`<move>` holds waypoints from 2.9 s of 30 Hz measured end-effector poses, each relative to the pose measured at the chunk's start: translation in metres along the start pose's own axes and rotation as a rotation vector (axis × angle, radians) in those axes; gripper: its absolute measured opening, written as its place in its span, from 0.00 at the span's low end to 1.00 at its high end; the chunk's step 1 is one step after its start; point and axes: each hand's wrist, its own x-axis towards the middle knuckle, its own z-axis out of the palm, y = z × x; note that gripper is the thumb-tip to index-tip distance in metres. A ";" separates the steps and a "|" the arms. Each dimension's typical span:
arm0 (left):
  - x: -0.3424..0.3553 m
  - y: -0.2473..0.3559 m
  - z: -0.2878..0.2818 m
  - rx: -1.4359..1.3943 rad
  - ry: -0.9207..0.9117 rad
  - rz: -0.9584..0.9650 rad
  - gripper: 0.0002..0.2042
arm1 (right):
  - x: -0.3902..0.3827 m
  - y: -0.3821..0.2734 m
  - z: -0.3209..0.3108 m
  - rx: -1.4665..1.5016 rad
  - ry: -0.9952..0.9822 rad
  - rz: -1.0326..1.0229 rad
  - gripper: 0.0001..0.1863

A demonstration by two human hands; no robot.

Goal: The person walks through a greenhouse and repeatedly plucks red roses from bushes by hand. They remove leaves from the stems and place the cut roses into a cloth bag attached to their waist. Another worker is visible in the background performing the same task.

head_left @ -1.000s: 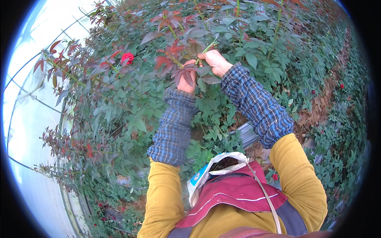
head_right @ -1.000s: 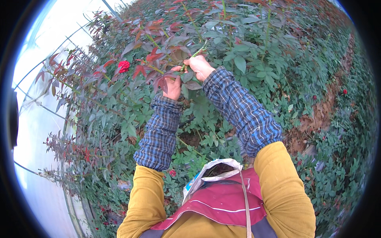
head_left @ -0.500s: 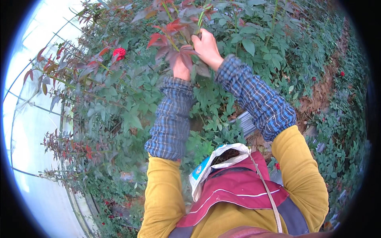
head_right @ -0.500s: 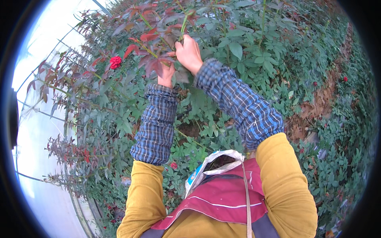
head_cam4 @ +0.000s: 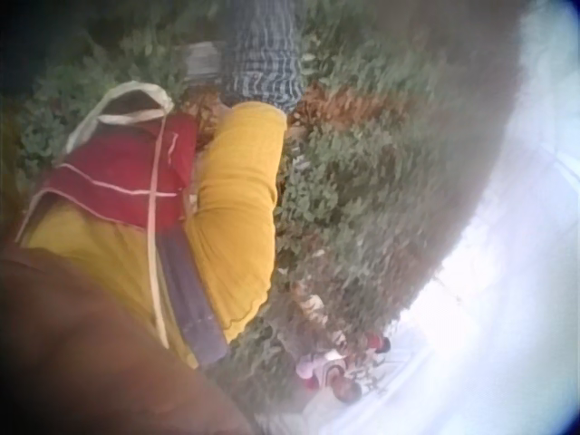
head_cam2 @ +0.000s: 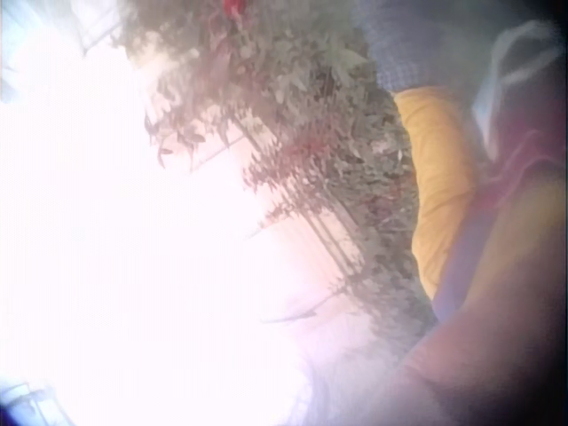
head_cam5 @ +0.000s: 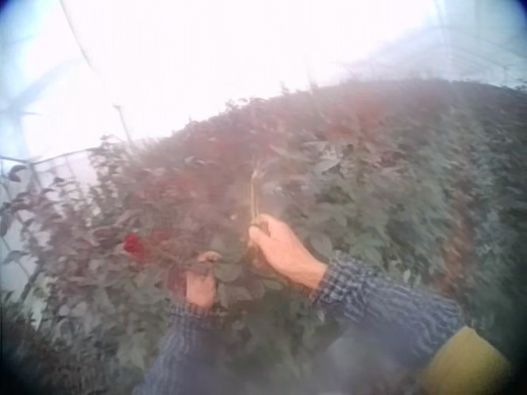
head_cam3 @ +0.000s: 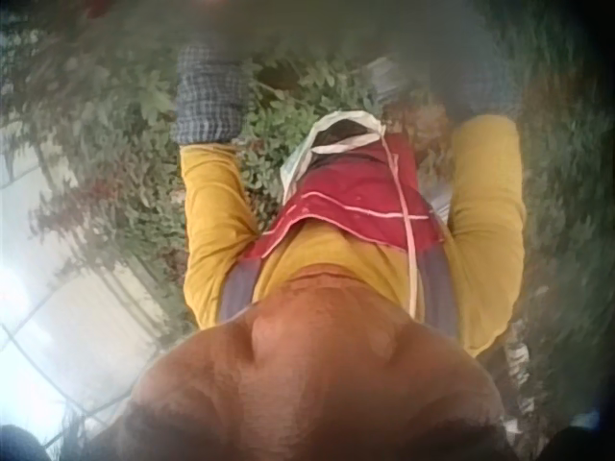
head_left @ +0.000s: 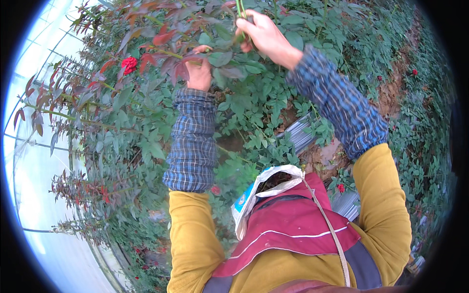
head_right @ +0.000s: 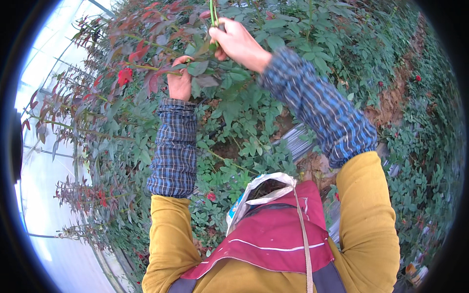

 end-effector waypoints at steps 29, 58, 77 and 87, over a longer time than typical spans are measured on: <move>-0.010 0.014 -0.047 -0.318 -0.080 -0.141 0.13 | -0.384 0.218 0.023 -1.045 -1.389 0.289 0.14; -0.020 0.023 0.000 -0.033 0.019 0.034 0.12 | -0.058 0.072 0.048 -0.306 0.156 -0.069 0.20; 0.002 -0.104 0.005 -0.102 -0.008 -0.320 0.09 | -0.012 0.068 0.060 -0.030 0.257 0.053 0.17; -0.019 -0.159 0.038 -0.280 -0.329 -0.188 0.07 | -0.020 0.071 0.072 -0.261 0.114 0.041 0.16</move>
